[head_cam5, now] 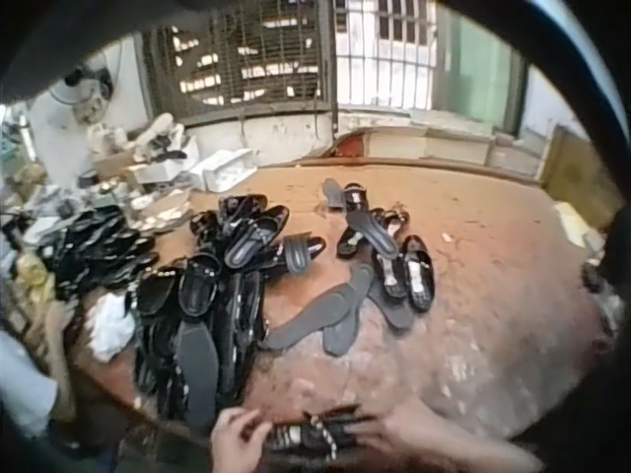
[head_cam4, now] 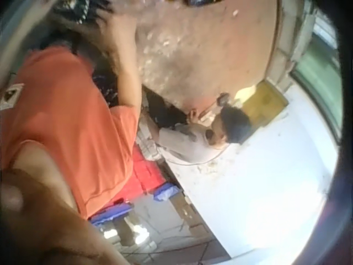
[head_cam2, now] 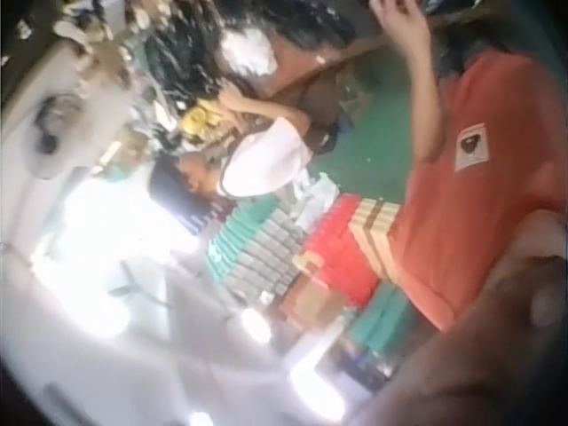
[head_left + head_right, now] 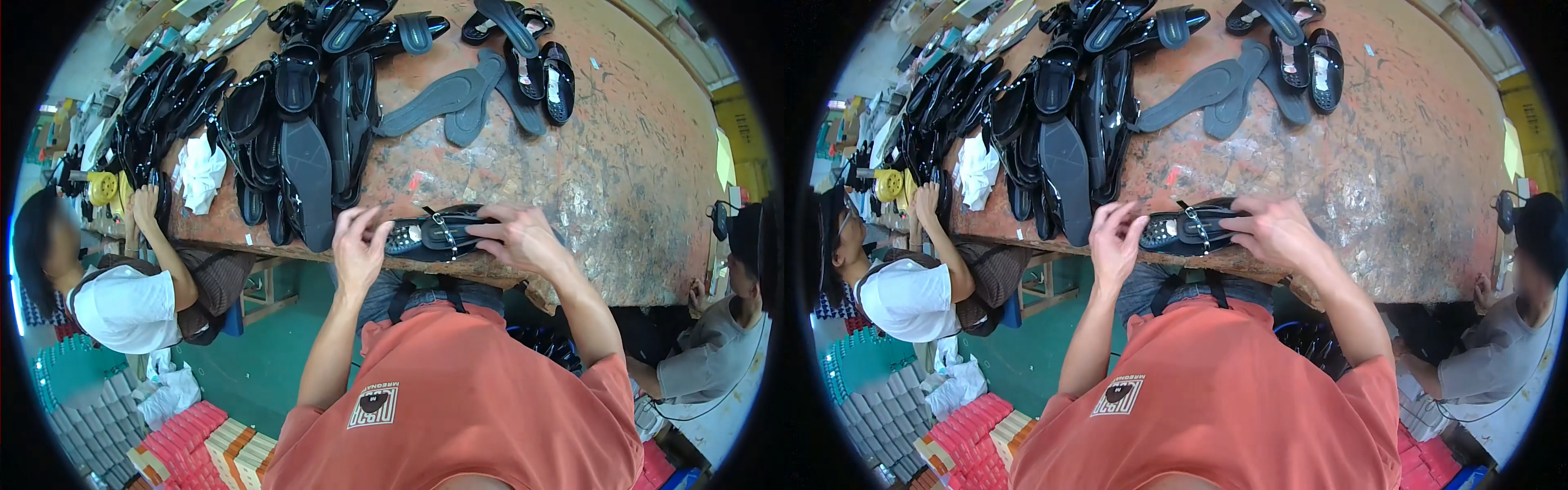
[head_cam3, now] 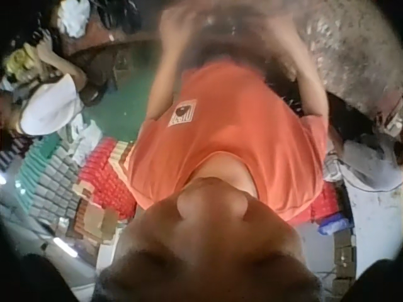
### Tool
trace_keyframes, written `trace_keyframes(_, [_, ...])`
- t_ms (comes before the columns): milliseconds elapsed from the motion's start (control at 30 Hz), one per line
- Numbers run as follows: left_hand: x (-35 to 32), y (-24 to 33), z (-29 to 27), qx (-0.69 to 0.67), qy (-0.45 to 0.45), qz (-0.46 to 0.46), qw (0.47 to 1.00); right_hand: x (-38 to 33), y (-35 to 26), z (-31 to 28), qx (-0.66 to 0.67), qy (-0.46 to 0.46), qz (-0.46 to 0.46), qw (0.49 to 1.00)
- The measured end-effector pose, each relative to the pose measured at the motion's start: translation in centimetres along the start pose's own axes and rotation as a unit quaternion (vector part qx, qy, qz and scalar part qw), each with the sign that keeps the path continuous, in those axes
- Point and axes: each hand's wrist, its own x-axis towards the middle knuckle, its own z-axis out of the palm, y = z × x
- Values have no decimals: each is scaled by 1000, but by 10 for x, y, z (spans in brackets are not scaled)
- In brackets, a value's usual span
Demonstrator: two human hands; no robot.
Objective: The person repeatedly picks up a black sandal and a separate insole, presses the insole into the sandal, and places the assembled pair on the table. The process is repeated multiple times with different sandals and insoles.
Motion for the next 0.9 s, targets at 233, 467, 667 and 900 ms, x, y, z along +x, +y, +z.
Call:
trace_keyframes(233, [-45,-17,-9,-179,-63,-196,962,38,-16,44,0,19,-62,998])
trace_keyframes(467, [-44,-14,-11,-178,-66,-206,960,46,-21,57,-24,9,-70,997])
trace_keyframes(667, [-38,-8,-6,-115,-58,-205,970,48,-23,59,-41,9,-78,996])
trace_keyframes(900, [-16,10,-3,51,-50,-159,985,50,-22,69,-123,-32,-72,989])
